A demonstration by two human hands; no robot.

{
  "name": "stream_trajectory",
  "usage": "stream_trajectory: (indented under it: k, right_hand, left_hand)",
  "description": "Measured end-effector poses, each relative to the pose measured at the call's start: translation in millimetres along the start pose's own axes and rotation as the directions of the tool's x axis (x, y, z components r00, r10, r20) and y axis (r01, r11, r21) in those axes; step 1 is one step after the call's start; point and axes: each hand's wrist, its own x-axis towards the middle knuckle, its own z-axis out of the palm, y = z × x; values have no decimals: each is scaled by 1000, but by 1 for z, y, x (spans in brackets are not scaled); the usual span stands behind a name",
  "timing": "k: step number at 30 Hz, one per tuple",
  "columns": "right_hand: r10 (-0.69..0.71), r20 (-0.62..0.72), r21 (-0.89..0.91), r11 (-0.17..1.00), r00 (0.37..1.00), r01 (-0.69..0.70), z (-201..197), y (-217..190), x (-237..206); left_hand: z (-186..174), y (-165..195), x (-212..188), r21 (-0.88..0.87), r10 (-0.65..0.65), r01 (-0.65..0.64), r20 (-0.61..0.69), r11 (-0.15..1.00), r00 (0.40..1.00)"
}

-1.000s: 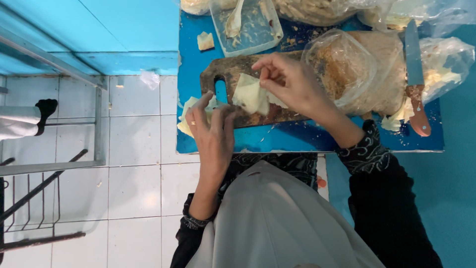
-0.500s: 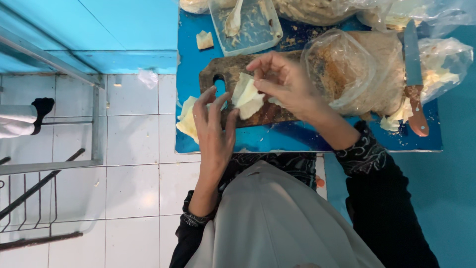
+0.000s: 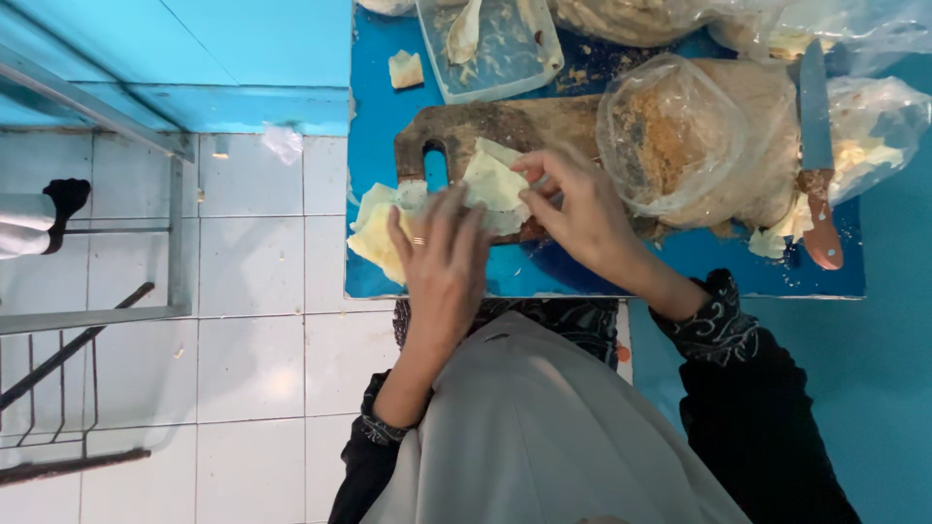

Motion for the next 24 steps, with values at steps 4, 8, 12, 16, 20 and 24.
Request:
stream_trajectory:
  k: [4,8,12,16,20,24]
  right_hand:
    - [-38,-5,-195,980,999,37,-11,-5,-1]
    - [-196,-44,-335,927,980,170,-24,-7,4]
    - [-368,114,-219,896,923,385,-13,-5,5]
    - [-400,109,-250,875,910,415,3,1,5]
    - [-234,69,-79,968,970,239,1,9,15]
    - [-94,74,140,987,993,83,-2,10,20]
  left_hand:
    - [12,0,-3,68,63,-63,7,996,998]
    - [14,-3,-7,32,69,-68,-34,997,997]
    - [14,-3,-10,-11,53,-55,-102,998,993]
    - [13,-3,-11,2,75,-75,-113,997,991]
    - [13,-4,-9,17,99,-98,-129,995,987]
    - [14,-3,-10,8,94,-94,-138,996,986]
